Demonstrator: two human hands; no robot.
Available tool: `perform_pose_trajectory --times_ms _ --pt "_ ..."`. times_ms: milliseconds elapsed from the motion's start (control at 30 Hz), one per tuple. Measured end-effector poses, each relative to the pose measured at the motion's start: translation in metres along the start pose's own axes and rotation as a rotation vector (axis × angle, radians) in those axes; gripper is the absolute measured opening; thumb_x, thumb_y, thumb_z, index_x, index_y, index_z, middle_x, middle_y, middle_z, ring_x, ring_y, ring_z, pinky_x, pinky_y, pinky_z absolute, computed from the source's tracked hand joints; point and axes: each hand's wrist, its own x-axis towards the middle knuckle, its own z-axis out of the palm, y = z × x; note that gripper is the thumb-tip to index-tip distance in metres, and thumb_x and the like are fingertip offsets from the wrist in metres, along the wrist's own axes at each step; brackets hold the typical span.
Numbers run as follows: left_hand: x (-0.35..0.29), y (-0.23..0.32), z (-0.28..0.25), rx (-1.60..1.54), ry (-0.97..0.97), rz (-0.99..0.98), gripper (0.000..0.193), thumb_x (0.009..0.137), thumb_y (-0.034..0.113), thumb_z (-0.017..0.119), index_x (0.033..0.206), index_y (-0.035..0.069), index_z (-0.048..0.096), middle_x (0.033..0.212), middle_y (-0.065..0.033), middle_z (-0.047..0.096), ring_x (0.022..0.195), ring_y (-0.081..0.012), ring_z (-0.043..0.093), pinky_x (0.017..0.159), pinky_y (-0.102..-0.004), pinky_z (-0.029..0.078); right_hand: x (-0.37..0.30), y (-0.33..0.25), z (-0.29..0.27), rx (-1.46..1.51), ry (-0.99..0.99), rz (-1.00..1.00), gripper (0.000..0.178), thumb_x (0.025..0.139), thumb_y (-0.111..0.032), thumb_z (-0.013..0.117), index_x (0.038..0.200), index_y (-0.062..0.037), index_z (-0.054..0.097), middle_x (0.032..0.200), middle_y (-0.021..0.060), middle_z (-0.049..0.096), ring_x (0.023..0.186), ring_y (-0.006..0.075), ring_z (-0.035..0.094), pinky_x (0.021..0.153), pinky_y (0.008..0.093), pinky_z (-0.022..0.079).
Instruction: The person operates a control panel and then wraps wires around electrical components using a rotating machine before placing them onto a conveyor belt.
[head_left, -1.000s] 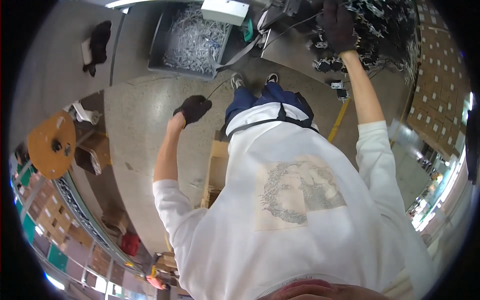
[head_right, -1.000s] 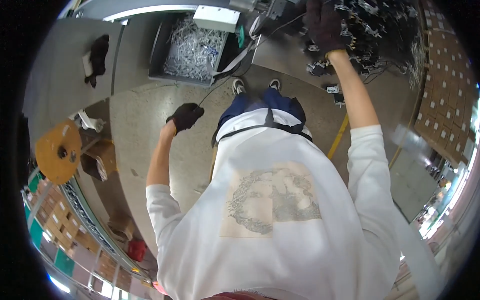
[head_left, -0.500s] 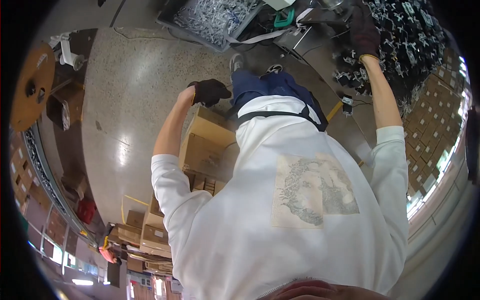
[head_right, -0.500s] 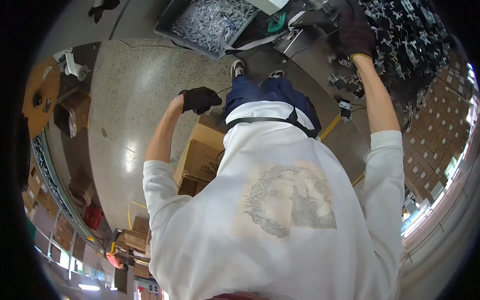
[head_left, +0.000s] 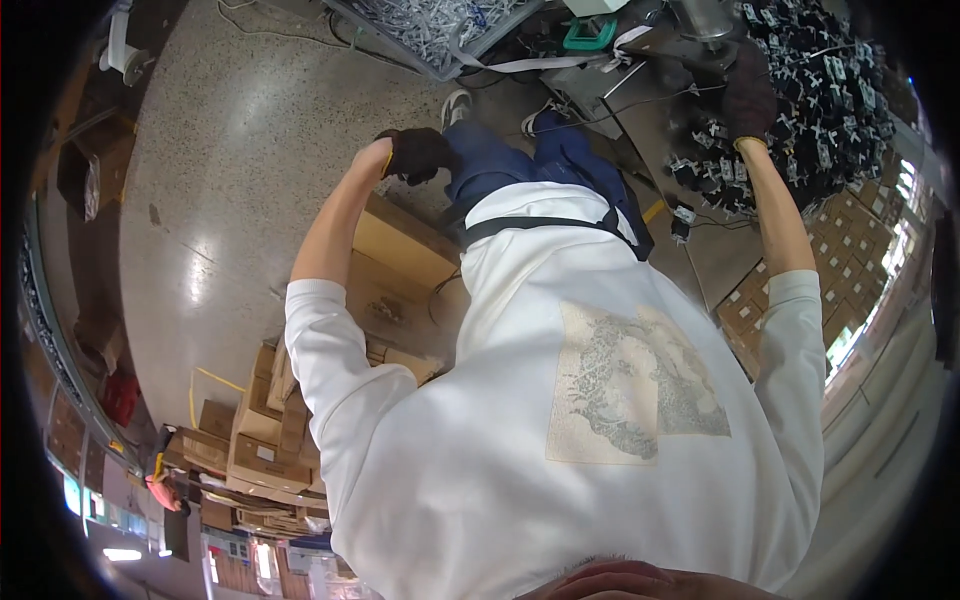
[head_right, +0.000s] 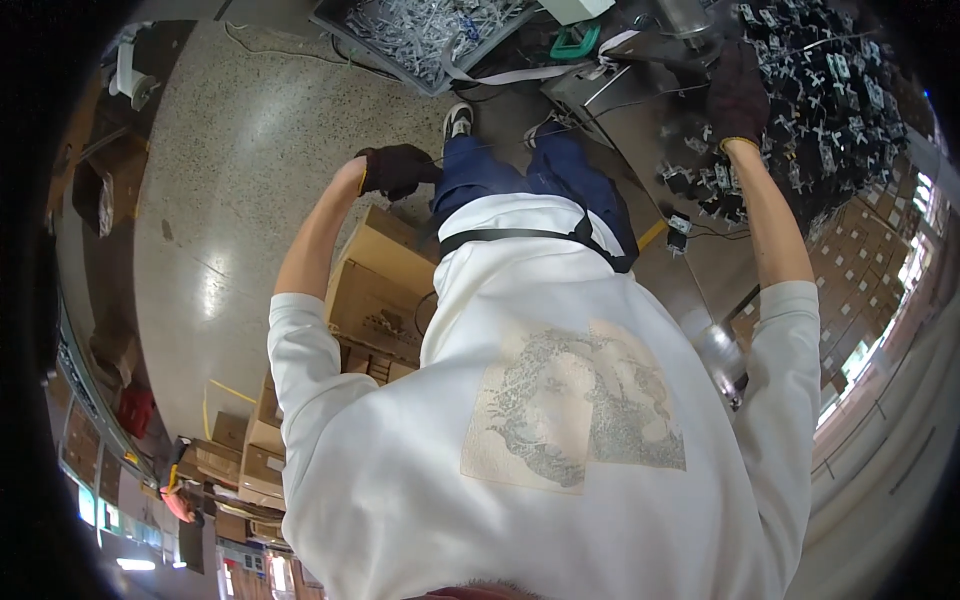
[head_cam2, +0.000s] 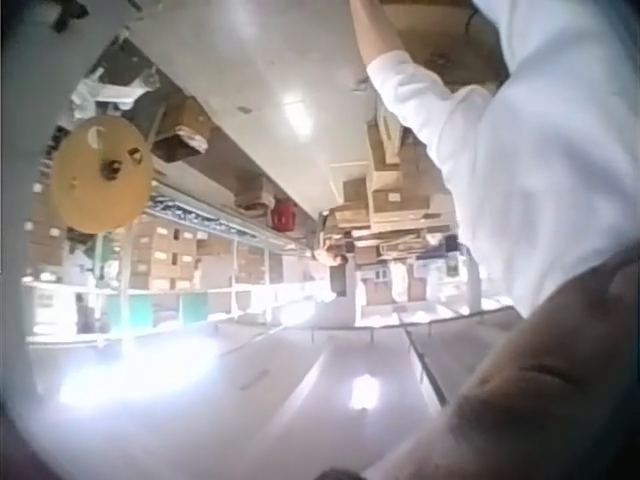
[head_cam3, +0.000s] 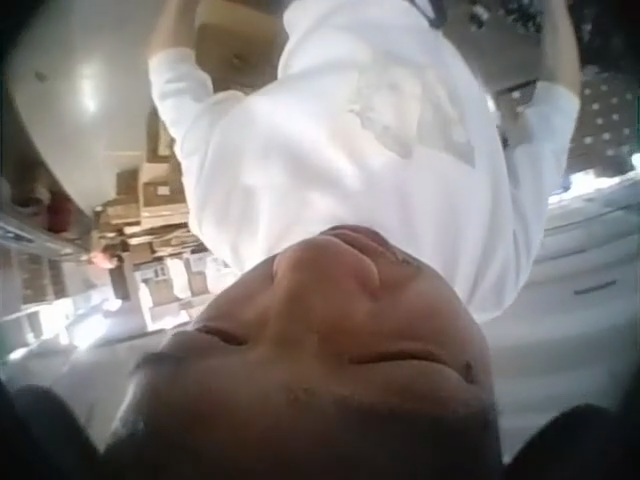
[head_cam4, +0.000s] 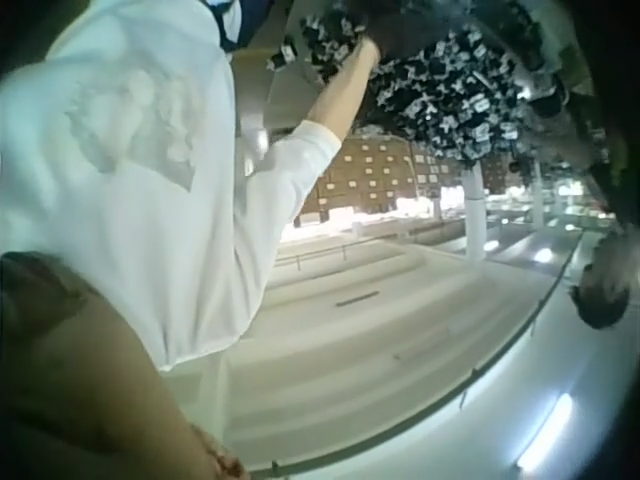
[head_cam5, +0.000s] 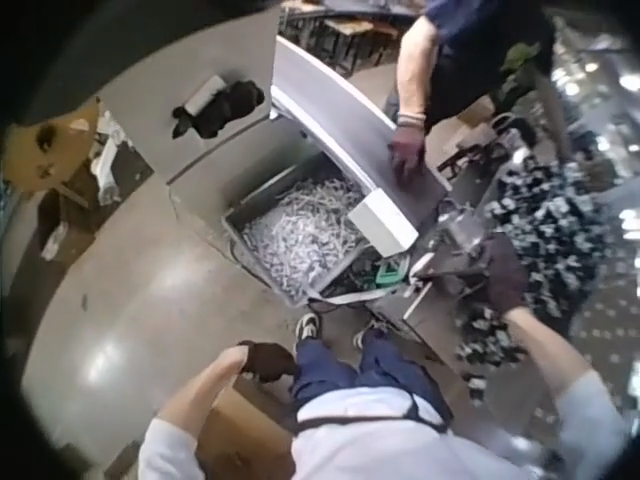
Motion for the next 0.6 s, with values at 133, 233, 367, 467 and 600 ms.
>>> perform_pose_trajectory --times_ms 133,233,367,467,600 --pt "0.014 -0.019 -0.01 0.005 -0.026 0.05 0.042 0.091 0.046 0.061 0.087 0.005 0.068 0.059 -0.0045 0.056 0.049 -0.015 0.051 0.049 -0.0334 0.041 0.009 -0.011 -0.016 0.047 0.024 -0.096 0.044 0.094 -0.009 0.049 0.138 -0.0124 0.049 0.139 0.0166 0.053 0.121 0.0362 0.058 0.093 0.0409 0.053" --pt "0.019 -0.023 -0.014 0.028 0.013 0.059 0.043 0.091 0.046 0.059 0.083 0.005 0.065 0.058 -0.0046 0.055 0.048 -0.0149 0.051 0.049 -0.0337 0.041 0.013 -0.015 -0.024 0.008 0.016 -0.113 0.045 0.092 -0.008 0.051 0.136 -0.0121 0.051 0.136 0.0166 0.055 0.12 0.037 0.058 0.093 0.0413 0.053" --pt "0.059 -0.048 -0.014 0.332 0.009 0.268 0.044 0.092 0.046 0.056 0.08 0.004 0.063 0.059 -0.005 0.056 0.048 -0.0153 0.052 0.048 -0.0349 0.041 0.019 -0.02 -0.034 0.13 -0.034 -0.091 0.036 0.09 -0.005 0.051 0.124 -0.0094 0.058 0.131 0.0183 0.057 0.121 0.0376 0.057 0.096 0.0431 0.05" --pt "0.092 -0.085 0.0 -0.123 0.089 0.153 0.043 0.092 0.044 0.055 0.076 0.005 0.062 0.059 -0.005 0.056 0.048 -0.0153 0.053 0.047 -0.0347 0.041 0.023 -0.019 -0.032 0.154 0.005 -0.115 0.033 0.09 -0.005 0.052 0.121 -0.0083 0.059 0.131 0.0187 0.057 0.12 0.0385 0.057 0.095 0.0442 0.05" --pt "0.101 -0.082 0.001 -0.132 0.115 0.162 0.045 0.093 0.044 0.054 0.074 0.005 0.063 0.059 -0.0055 0.058 0.049 -0.0156 0.055 0.047 -0.0344 0.042 0.031 -0.025 -0.041 0.114 -0.097 -0.084 0.033 0.091 -0.005 0.052 0.123 -0.0072 0.058 0.129 0.0185 0.059 0.121 0.0385 0.056 0.098 0.0434 0.049"
